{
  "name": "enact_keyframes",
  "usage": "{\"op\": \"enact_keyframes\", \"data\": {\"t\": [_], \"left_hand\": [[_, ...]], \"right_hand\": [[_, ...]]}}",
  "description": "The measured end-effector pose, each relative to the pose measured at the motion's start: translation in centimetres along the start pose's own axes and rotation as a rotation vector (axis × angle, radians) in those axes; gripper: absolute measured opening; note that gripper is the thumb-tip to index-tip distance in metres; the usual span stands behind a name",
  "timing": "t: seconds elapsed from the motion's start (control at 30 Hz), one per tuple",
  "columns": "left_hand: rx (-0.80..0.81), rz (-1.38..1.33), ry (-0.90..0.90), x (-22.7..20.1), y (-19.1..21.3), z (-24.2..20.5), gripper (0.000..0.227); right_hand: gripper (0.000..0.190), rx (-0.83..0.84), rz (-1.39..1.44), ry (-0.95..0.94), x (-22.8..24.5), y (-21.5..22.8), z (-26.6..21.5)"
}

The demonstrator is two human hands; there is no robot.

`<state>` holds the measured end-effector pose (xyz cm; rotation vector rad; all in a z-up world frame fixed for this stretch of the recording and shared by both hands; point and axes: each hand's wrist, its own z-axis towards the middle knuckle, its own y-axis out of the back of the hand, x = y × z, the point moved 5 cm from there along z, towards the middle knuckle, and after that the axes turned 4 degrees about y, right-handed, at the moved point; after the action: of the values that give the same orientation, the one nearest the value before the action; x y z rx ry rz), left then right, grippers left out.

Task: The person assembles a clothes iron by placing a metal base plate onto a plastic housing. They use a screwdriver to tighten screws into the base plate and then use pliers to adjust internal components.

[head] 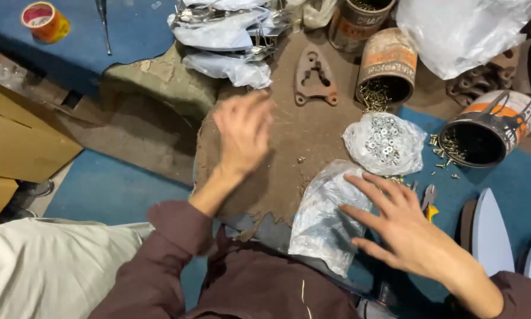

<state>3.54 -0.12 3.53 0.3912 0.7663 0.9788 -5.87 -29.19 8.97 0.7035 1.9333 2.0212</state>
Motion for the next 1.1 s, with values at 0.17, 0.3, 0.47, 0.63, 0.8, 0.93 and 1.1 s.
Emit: {"op": "enact_keyframes", "data": {"t": [0.17, 0.3, 0.47, 0.63, 0.8, 0.93, 1.1], "left_hand": [[-0.008, 0.143, -0.128, 11.5, -0.3, 9.6, 0.028], [0.384, 0.745, -0.260, 17.8, -5.2, 13.0, 0.075], [0.423, 0.778, -0.605, 19.4, -5.5, 13.9, 0.027], [0.481, 0.859, -0.759, 21.0, -5.3, 14.0, 0.037], [0.384, 0.629, -0.884, 23.6, -7.4, 14.1, 0.034], [0.576, 0.471, -0.500, 22.9, -6.1, 15.9, 0.059], [0.853, 0.426, -0.174, 20.9, -6.1, 15.9, 0.087]], "right_hand": [[0.055, 0.097, 0.126, -0.083, 0.2, -3.4, -0.9], [0.057, 0.146, 0.320, -0.254, 0.3, -3.8, -1.4], [0.055, 0.231, 0.431, -0.371, 0.2, -5.4, -0.9], [0.055, 0.265, 0.452, -0.336, 0.7, -4.8, 3.5], [0.052, 0.311, 0.373, -0.190, 2.6, -4.5, 8.7], [0.053, 0.308, 0.448, -0.156, 2.6, -5.0, 10.2], [0.052, 0.370, 0.451, -0.169, 2.6, -5.2, 10.0]]}}
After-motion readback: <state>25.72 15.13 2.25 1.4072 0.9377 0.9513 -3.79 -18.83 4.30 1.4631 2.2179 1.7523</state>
